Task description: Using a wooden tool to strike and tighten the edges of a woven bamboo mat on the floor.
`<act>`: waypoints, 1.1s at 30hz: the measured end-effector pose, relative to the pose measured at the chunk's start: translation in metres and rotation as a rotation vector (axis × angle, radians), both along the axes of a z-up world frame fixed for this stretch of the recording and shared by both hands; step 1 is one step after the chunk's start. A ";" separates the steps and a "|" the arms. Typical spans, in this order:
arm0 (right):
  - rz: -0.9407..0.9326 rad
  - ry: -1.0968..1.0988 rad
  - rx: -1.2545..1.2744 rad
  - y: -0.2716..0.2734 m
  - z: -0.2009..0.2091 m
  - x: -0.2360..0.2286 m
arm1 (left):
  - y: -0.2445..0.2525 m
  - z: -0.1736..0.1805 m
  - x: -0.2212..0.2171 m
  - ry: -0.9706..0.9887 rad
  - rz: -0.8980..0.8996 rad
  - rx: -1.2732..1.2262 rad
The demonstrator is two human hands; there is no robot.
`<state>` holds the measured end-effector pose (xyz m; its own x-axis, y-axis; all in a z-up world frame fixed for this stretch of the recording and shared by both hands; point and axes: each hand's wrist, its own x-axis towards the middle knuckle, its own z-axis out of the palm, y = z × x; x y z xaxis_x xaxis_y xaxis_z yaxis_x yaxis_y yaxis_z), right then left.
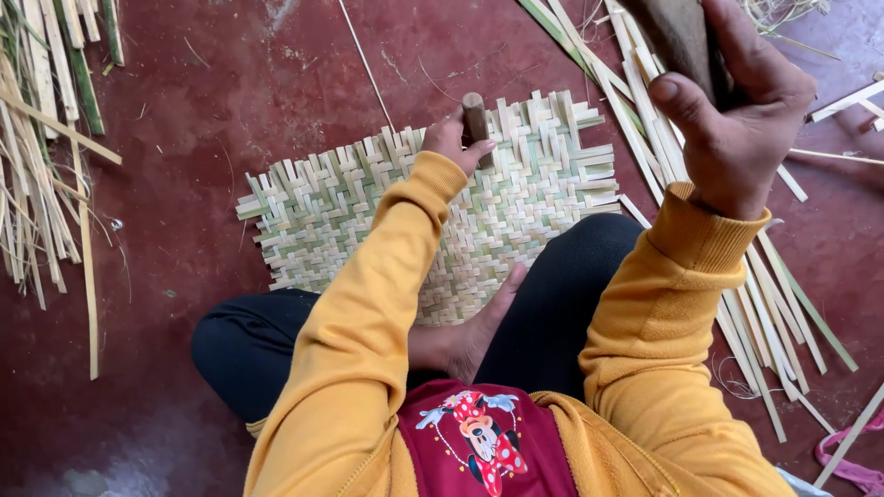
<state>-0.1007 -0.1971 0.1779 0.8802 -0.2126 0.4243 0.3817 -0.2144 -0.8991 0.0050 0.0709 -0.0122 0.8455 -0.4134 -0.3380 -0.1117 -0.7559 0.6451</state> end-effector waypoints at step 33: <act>0.120 0.686 -0.400 0.027 0.022 0.013 | 0.001 0.043 -0.003 0.176 0.057 0.103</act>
